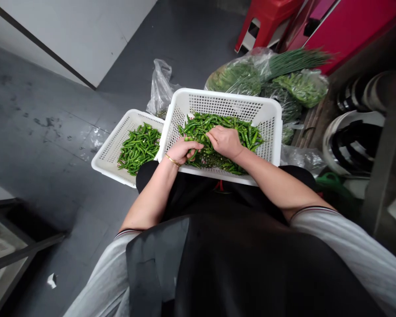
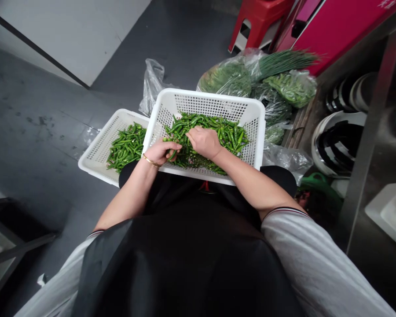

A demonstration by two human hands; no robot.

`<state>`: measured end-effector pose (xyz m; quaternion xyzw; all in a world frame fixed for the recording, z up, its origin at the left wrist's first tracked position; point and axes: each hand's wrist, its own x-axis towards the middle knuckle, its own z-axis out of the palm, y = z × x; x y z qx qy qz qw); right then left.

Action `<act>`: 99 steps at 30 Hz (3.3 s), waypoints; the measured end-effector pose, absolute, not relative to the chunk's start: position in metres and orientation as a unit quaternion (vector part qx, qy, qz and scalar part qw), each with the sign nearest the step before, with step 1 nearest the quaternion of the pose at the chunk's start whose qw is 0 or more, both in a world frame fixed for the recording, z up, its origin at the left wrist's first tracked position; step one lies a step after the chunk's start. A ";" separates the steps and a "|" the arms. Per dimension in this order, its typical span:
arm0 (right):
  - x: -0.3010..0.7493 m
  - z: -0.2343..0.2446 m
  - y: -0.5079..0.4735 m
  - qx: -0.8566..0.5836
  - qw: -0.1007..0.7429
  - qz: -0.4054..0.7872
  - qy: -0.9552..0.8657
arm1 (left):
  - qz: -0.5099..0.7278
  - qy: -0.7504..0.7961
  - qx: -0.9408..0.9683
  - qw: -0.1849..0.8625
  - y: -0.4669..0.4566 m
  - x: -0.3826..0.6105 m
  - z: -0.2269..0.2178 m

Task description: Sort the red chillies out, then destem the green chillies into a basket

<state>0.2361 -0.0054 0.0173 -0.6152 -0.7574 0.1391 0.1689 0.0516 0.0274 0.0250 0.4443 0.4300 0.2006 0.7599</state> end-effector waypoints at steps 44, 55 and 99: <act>0.258 0.016 0.002 -0.445 0.268 0.553 -0.651 | 0.235 0.379 0.559 0.699 0.025 0.055 0.020; 0.209 -0.048 0.006 -0.504 -0.183 0.360 -0.763 | 0.272 0.454 0.443 0.724 0.034 0.028 0.011; 0.213 -0.030 0.017 -0.624 -0.111 0.191 -0.749 | 0.344 0.485 0.361 0.718 0.035 0.027 0.015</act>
